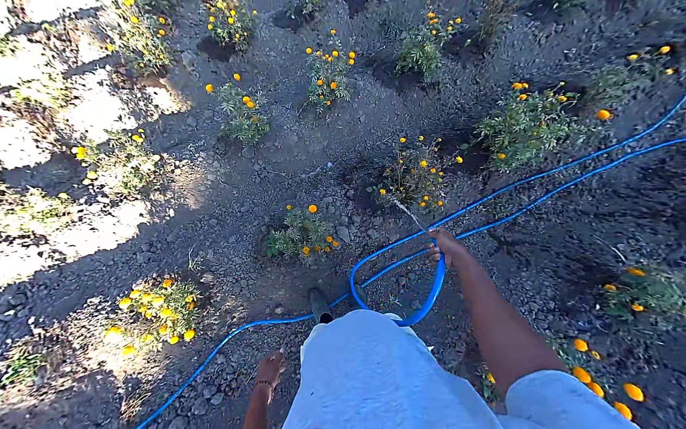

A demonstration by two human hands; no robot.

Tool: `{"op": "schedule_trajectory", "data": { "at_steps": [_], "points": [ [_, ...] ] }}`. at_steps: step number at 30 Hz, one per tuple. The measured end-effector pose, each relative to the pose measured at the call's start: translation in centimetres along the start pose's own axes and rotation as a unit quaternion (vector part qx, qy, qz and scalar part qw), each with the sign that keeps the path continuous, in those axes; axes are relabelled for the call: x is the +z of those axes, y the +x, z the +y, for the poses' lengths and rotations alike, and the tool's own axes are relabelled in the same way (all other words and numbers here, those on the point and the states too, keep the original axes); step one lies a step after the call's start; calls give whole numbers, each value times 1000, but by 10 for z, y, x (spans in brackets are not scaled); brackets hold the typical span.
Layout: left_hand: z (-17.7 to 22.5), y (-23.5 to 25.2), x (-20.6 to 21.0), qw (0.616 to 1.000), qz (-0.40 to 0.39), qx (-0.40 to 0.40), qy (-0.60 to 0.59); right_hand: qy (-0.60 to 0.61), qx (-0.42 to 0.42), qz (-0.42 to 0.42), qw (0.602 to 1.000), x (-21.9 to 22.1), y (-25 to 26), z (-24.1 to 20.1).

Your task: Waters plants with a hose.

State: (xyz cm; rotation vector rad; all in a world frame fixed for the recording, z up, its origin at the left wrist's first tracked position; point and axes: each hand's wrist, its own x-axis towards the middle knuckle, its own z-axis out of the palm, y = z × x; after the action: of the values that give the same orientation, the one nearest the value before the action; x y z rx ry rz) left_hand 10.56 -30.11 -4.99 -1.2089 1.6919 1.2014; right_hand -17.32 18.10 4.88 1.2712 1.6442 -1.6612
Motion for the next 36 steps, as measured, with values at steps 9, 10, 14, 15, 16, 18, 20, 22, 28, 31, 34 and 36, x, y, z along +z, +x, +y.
{"op": "schedule_trajectory", "data": {
  "at_steps": [9,10,14,15,16,18,20,22,28,31,34,36],
  "points": [
    [-29,-31,24,999,23,-42,15,-101,13,-55,993,-28,11,-6],
    [-31,-37,29,999,25,-46,11,-114,18,-63,991,-32,14,-7],
    [-38,-50,50,998,36,-35,-32,-146,29,-63,987,-46,18,-19],
    [-36,-55,55,998,38,-37,-40,-149,28,-61,987,-49,20,-22],
    [-34,-59,60,997,40,-40,-46,-145,25,-59,987,-53,22,-25],
    [-36,-58,70,997,38,-42,-59,-125,19,-56,990,-60,29,-28],
    [-45,-51,79,996,38,-40,-70,-112,13,-58,992,-66,34,-30],
    [-47,-53,85,996,43,-38,-63,-107,8,-54,993,-72,37,-31],
    [-54,-43,96,995,44,-49,-72,-103,-10,-54,993,-89,45,-34],
    [-57,-37,96,996,53,-43,-59,-100,-19,-53,993,-95,44,-37],
    [-54,-38,96,995,58,-42,-62,-92,-30,-50,994,-99,42,-38],
    [-51,-42,96,995,57,-43,-71,-83,-33,-48,995,-102,44,-39]
  ]
}}
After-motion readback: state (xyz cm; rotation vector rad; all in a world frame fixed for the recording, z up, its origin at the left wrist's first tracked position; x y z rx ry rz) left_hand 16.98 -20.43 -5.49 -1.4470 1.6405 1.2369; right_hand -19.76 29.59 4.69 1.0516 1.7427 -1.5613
